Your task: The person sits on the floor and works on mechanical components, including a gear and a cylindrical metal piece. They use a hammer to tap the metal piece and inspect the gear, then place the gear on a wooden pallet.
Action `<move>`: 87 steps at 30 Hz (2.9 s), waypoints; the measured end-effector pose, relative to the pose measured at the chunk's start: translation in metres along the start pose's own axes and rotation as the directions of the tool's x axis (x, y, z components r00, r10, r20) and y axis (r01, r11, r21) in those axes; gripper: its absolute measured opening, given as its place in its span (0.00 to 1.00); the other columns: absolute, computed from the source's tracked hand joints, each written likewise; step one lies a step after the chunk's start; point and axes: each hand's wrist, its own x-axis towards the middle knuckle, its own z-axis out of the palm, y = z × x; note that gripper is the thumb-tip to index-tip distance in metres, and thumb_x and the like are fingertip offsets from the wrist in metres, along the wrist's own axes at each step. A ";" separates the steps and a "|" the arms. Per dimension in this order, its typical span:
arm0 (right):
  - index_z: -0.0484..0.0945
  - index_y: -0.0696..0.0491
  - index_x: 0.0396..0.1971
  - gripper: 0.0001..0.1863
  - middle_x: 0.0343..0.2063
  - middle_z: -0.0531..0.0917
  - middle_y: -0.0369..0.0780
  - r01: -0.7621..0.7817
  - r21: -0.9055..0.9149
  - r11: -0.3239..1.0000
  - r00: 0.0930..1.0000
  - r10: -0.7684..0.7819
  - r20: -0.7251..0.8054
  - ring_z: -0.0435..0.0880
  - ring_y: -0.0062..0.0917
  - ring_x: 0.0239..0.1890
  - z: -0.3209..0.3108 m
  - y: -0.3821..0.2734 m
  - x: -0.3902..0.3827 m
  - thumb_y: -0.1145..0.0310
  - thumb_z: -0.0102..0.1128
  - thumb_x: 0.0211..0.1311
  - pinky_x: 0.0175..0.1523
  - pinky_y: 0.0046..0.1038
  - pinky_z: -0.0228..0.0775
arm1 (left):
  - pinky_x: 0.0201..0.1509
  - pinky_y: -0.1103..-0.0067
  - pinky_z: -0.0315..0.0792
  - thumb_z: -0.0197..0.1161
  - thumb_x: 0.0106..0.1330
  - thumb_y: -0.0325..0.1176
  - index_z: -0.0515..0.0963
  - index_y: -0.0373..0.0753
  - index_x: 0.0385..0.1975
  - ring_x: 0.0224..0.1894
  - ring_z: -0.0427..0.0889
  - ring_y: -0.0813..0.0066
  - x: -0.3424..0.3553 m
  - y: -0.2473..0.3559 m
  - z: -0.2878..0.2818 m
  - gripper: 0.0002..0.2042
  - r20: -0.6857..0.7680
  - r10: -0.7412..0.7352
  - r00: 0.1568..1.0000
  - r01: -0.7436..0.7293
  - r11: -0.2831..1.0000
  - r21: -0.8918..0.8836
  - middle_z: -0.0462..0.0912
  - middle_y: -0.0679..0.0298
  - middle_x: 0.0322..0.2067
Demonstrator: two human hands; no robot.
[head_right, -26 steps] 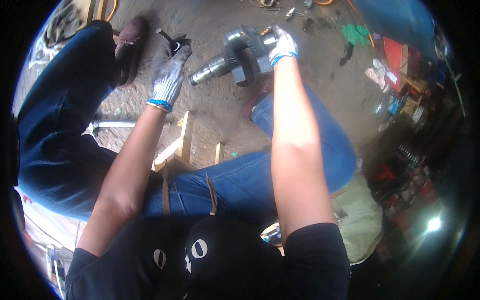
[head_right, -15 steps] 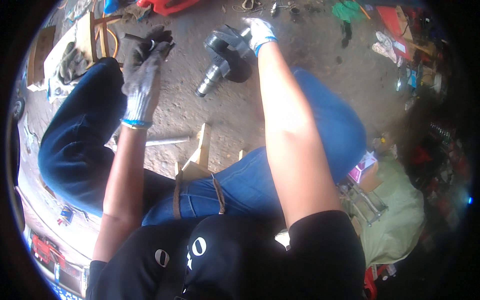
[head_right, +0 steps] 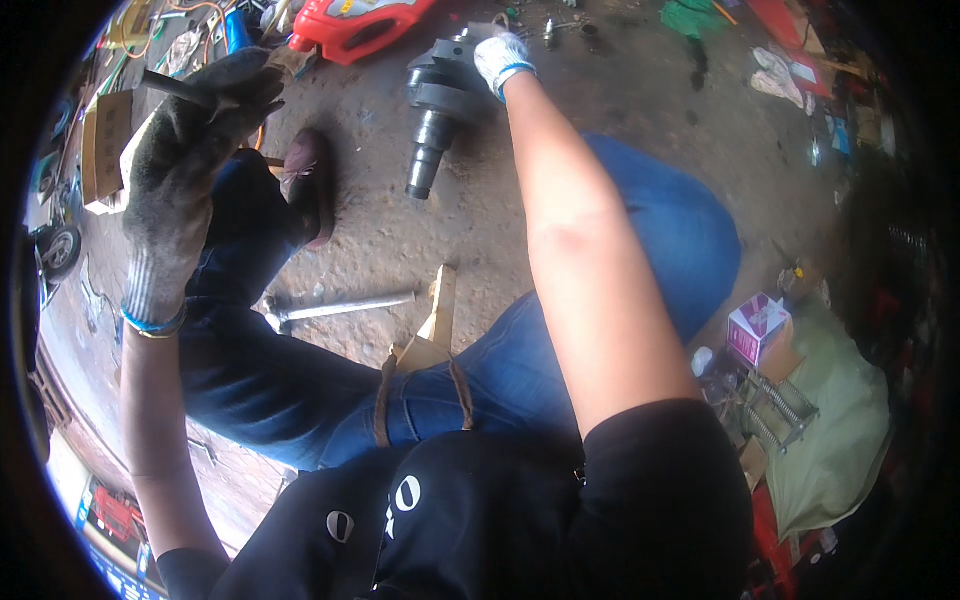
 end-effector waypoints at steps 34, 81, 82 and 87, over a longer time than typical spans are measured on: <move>0.68 0.47 0.71 0.36 0.68 0.73 0.43 -0.130 0.650 0.749 0.984 0.180 -0.011 0.69 0.33 0.71 -0.047 -0.019 -0.095 0.80 0.62 0.61 0.75 0.30 0.59 | 0.31 0.94 0.82 0.58 0.76 0.47 0.68 0.33 0.64 0.35 0.87 0.78 0.066 0.036 0.060 0.27 0.355 -0.176 0.918 0.387 0.199 -0.901 0.76 0.37 0.58; 0.86 0.53 0.52 0.23 0.48 0.88 0.40 -0.312 0.750 0.584 0.948 0.241 0.206 0.84 0.25 0.48 -0.059 -0.053 -0.056 0.57 0.71 0.60 0.56 0.28 0.74 | 0.67 0.64 0.75 0.64 0.70 0.26 0.75 0.33 0.61 0.58 0.84 0.59 0.005 0.076 0.007 0.20 -0.017 -0.320 0.947 0.244 0.756 -0.608 0.84 0.50 0.54; 0.86 0.53 0.52 0.22 0.47 0.88 0.39 -0.325 0.765 0.556 0.938 0.289 0.189 0.84 0.24 0.48 -0.063 -0.058 -0.065 0.59 0.71 0.60 0.56 0.28 0.74 | 0.67 0.66 0.74 0.64 0.71 0.27 0.76 0.34 0.60 0.58 0.84 0.60 0.002 0.073 0.003 0.19 -0.019 -0.308 0.951 0.255 0.818 -0.515 0.84 0.51 0.54; 0.85 0.54 0.52 0.20 0.46 0.88 0.38 -0.293 0.790 0.539 0.924 0.371 0.089 0.84 0.23 0.47 -0.080 -0.099 -0.109 0.69 0.72 0.59 0.56 0.26 0.74 | 0.66 0.71 0.74 0.63 0.72 0.29 0.80 0.36 0.58 0.58 0.84 0.64 0.000 0.067 0.003 0.16 -0.050 -0.242 0.969 0.201 0.889 -0.410 0.86 0.55 0.52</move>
